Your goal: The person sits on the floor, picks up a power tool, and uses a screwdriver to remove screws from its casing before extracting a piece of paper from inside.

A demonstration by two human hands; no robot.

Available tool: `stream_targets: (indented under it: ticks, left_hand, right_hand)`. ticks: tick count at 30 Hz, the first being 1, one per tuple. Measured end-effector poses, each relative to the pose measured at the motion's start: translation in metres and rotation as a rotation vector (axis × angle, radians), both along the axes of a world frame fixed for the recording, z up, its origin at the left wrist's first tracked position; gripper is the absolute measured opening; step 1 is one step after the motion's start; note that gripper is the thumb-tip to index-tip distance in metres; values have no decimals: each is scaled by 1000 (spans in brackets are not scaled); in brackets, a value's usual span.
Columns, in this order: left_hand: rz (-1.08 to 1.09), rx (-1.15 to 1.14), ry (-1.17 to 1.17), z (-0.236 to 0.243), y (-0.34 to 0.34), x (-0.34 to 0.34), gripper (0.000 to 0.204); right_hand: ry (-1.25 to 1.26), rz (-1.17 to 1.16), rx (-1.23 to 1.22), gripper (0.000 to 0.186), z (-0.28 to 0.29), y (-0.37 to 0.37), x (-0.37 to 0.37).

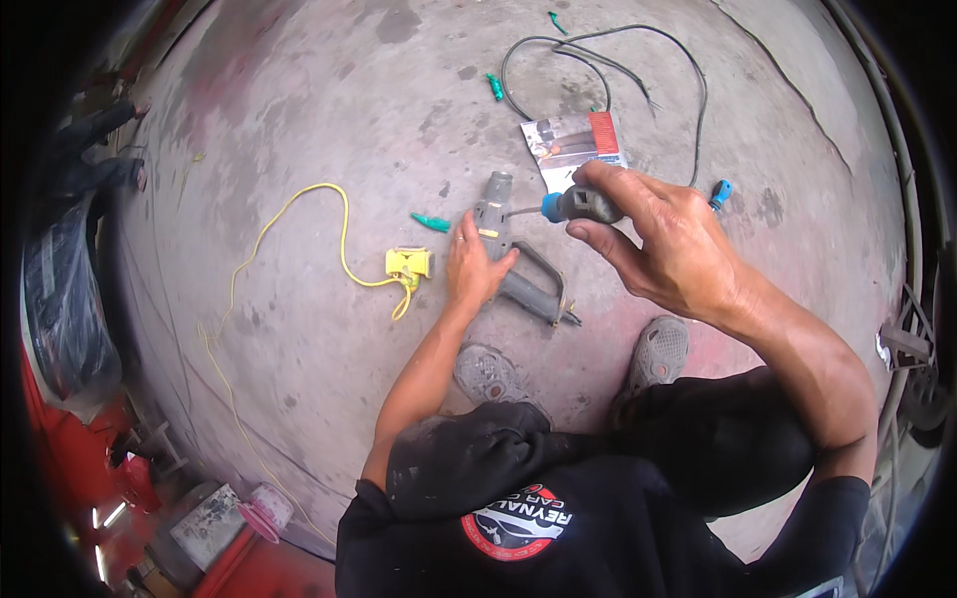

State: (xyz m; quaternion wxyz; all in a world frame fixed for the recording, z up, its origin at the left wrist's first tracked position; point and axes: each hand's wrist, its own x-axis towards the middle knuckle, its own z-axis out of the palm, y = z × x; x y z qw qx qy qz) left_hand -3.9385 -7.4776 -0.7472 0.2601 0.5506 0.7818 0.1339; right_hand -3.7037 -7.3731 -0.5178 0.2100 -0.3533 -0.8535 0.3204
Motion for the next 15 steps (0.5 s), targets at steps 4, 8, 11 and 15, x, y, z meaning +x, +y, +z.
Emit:
stream_targets:
  ticks: [4,8,11,15]
  left_hand:
    - [18,-22,-16,2,0,0,99]
    - [35,-79,-57,10,4,2,99]
    - [35,-62,-47,5,2,1,99]
    - [33,-52,-30,5,1,0,100]
  right_hand:
    - [45,8,38,38,-3,4,-9]
    - [-5,15,32,38,2,2,-13]
    - [-44,27,-2,39,1,1,-18]
    - [-29,19,30,39,-1,2,-22]
